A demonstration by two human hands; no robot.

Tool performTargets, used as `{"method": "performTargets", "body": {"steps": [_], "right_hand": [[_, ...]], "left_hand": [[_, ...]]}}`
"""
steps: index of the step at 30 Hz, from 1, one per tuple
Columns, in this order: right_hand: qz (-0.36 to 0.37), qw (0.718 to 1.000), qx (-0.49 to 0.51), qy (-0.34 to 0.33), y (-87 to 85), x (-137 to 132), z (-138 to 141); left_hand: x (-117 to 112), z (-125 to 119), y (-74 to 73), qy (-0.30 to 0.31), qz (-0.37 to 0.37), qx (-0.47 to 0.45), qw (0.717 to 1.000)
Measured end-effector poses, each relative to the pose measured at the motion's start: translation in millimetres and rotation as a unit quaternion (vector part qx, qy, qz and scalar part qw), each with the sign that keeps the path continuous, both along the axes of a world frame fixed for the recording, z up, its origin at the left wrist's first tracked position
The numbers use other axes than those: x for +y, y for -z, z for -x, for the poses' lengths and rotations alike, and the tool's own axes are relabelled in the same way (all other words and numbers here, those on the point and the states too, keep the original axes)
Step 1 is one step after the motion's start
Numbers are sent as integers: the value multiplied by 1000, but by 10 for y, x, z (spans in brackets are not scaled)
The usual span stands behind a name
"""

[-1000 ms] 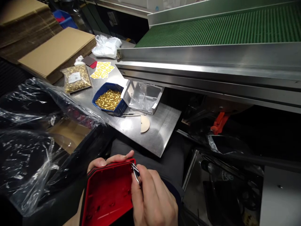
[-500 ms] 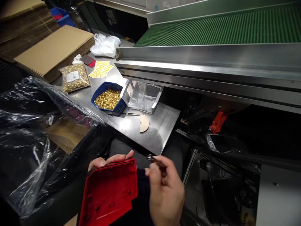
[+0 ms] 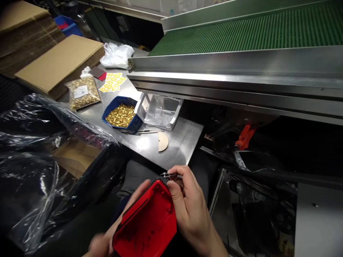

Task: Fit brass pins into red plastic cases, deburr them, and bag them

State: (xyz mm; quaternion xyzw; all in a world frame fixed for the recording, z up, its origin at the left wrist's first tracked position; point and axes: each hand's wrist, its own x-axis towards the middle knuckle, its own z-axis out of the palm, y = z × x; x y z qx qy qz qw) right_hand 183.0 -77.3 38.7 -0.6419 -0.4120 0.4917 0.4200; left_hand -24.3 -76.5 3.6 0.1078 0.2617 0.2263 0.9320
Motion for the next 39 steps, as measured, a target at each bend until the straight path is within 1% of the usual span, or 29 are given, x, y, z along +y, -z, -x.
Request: {"method": "performTargets", "body": {"steps": [1,3,4,5,6,8,9,10,11,13,14,15,18,20,26,34,39], "right_hand": [[-31,998,-27,-44,-22,15,-35],[-78,987,-45,-136,-62,39,-60],[-89,981,-44,-168,-81,41,-56],[-94,979,-48,-173,-101,34,-47],[-99,983,-64,-143,-123,17,-38],[-109,986,-124,-13,-178,-46,-19],[-115,980,-157,49,-208,-87,-8],[-119,973,-181,78,-239,-127,7],[-121,971,-193,71,-265,-165,30],[-127,971,-203,0,-293,-219,99],[-129,968,-211,-34,-290,-233,140],[-130,965,-223,-52,-278,-240,181],[-124,955,-265,-50,-218,-233,270],[-120,953,-274,-48,-187,-227,287],[-113,957,-263,-51,-178,-231,266],[-122,959,-250,-45,-155,-252,281],[-128,960,-246,-45,-123,-267,287]], "left_hand": [[15,6,-31,18,17,-20,999],[58,-23,-94,55,35,-61,996],[81,-49,-118,72,33,-73,994],[102,-76,-133,85,28,-79,993],[120,-99,-139,96,24,-84,992],[142,-124,-130,101,32,-86,991],[145,-127,-119,94,35,-86,991],[145,-126,-106,83,33,-85,992],[143,-124,-95,66,25,-82,994],[136,-126,-77,38,9,-74,997],[132,-132,-72,33,6,-71,997],[128,-141,-69,32,6,-71,997],[114,-160,-54,37,11,-77,996],[99,-158,-34,39,12,-71,997],[84,-140,-13,38,12,-48,998],[95,-160,-26,44,14,-58,997],[94,-163,-29,36,17,-56,998]]}}
